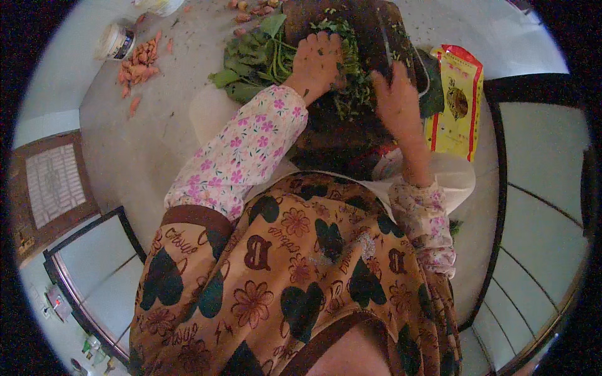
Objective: The person sits on the floor and uses a large knife to chop leafy green vegetables on a wooden cutting board. They gather the chopped pieces and continue chopping more greens from a nearby pile.
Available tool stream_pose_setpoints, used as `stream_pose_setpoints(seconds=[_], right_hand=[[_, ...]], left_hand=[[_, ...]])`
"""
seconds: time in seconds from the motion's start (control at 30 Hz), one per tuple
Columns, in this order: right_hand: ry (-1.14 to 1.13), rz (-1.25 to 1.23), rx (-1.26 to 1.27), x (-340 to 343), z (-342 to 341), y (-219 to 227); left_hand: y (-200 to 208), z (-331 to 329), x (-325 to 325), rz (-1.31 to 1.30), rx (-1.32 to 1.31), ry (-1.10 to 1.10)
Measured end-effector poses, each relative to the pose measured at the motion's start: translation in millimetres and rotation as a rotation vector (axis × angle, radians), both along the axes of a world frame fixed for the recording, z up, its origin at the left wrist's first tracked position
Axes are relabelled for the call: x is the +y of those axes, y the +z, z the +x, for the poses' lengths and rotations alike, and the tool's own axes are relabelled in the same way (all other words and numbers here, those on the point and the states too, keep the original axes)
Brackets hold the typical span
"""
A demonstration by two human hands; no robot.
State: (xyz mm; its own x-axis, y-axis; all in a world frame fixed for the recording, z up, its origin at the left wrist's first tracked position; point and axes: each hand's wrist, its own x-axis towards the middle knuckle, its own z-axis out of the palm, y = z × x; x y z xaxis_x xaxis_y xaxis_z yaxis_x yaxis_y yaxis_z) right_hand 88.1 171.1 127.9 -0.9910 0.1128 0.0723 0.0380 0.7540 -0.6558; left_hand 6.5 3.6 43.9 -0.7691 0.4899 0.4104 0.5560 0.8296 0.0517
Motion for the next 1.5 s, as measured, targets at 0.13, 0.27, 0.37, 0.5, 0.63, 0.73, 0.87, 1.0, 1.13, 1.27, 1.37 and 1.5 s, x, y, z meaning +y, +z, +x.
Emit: stream_pose_setpoints(seconds=[0.13, 0.27, 0.37, 0.5, 0.63, 0.73, 0.87, 1.0, 1.13, 1.27, 1.37, 1.5], right_hand=[[-0.193, -0.054, 0.124, 4.8, 12.8, 27.7], [-0.145, 0.066, 0.020, 18.4, 0.8, -18.6], [-0.019, 0.073, -0.100, 25.3, -10.1, -32.7], [-0.033, 0.092, -0.078, 36.2, -27.7, -45.3], [-0.091, 0.038, -0.091, 48.7, -17.5, -25.4], [-0.120, 0.084, 0.128, 62.2, -2.1, -14.3], [-0.201, 0.209, -0.096, 64.7, 12.2, -9.9], [-0.059, 0.234, -0.214, 44.4, 28.7, -18.7], [0.009, 0.128, -0.198, 32.7, 36.8, -10.4], [0.052, 0.036, 0.019, 27.3, 33.5, 21.7], [-0.011, -0.049, 0.169, 25.3, 24.8, 46.5], [-0.074, -0.056, 0.247, 10.3, 6.9, 31.1]], left_hand=[[15.7, 1.8, 3.0, -0.003, -0.045, 0.010], [-0.4, -5.0, 12.8, -0.092, 0.062, 0.072], [-18.9, -15.8, 4.3, -0.096, -0.107, -0.014], [-3.3, -9.7, 11.6, -0.021, -0.038, -0.201], [10.2, 17.2, 6.6, 0.019, 0.153, -0.338], [18.0, 16.6, -4.3, 0.109, 0.106, -0.446], [30.7, 22.5, -1.3, 0.009, -0.042, -0.307], [-3.0, -8.8, -2.8, 0.030, -0.067, -0.165], [21.5, -32.8, 11.0, -0.026, -0.160, -0.017], [-7.0, -58.4, -13.2, -0.178, 0.252, 0.043], [2.2, -80.6, 17.8, -0.221, -0.454, 0.136], [-16.0, -47.9, -15.5, -0.197, 0.106, -0.115]])
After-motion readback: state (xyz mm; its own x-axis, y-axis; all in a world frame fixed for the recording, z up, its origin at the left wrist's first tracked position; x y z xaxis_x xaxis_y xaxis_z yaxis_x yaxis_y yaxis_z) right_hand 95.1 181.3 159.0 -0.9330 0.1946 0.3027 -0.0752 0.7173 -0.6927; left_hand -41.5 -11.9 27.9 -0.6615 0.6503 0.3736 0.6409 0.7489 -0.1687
